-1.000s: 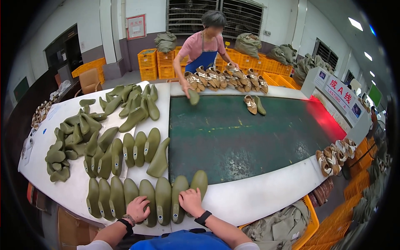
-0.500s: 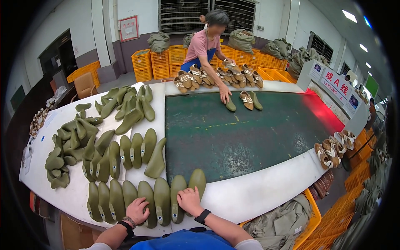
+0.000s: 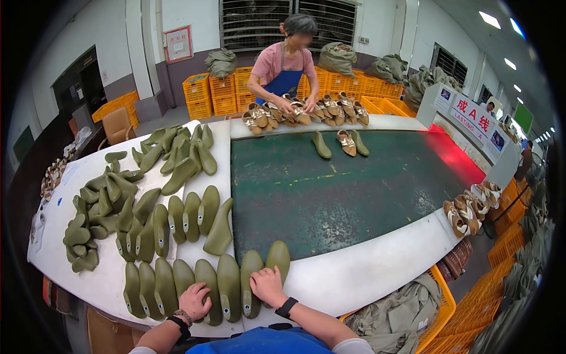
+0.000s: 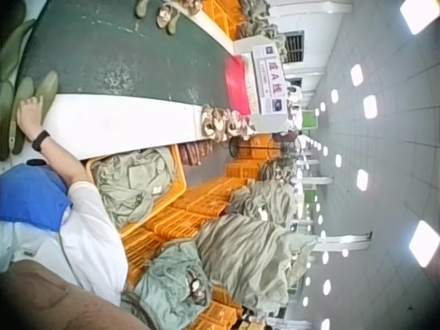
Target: Organizing and arranging green plastic shoe lasts on a workbench in a manufacturing environment.
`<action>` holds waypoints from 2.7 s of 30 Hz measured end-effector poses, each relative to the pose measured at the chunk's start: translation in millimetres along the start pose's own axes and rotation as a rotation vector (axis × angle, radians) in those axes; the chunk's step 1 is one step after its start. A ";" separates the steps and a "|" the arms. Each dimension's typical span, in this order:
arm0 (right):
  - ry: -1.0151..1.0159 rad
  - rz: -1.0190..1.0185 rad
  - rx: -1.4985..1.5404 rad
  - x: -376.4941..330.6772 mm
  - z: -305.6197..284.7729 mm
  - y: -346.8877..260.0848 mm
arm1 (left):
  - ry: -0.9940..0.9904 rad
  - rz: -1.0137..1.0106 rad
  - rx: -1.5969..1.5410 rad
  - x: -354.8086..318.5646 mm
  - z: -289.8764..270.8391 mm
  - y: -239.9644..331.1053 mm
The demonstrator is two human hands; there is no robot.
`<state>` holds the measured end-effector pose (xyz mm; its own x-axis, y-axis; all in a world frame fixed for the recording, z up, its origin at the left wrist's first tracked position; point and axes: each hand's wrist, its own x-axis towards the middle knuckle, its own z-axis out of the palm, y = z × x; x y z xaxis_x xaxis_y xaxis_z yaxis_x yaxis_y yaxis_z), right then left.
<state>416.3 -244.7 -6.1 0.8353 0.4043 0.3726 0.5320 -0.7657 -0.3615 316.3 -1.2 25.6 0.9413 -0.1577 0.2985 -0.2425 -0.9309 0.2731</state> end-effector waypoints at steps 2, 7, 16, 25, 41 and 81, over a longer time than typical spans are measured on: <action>-0.001 0.004 0.003 -0.8 0.9 1.2 | 0.001 0.002 -0.002 0.5 -0.1 0.8; 0.052 -0.021 0.017 -2.3 1.6 0.2 | 0.000 -0.003 -0.004 -2.0 1.3 -0.5; -0.002 -0.003 0.001 2.1 0.1 -3.0 | -0.012 -0.018 0.018 -3.1 0.4 -3.6; 0.017 -0.024 -0.065 0.4 -1.7 1.8 | 0.013 0.031 -0.022 -3.1 11.1 -9.2; -0.001 -0.096 0.015 3.0 -6.5 5.3 | 0.020 0.036 -0.044 4.3 10.2 -4.2; 0.120 -0.102 0.071 -4.1 10.9 4.6 | -0.041 -0.051 -0.009 -13.0 5.5 -7.1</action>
<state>416.8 -244.4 -18.6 0.7559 0.4126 0.5084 0.6255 -0.6844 -0.3746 307.2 5.7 14.7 0.9611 -0.1239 0.2468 -0.1963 -0.9352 0.2947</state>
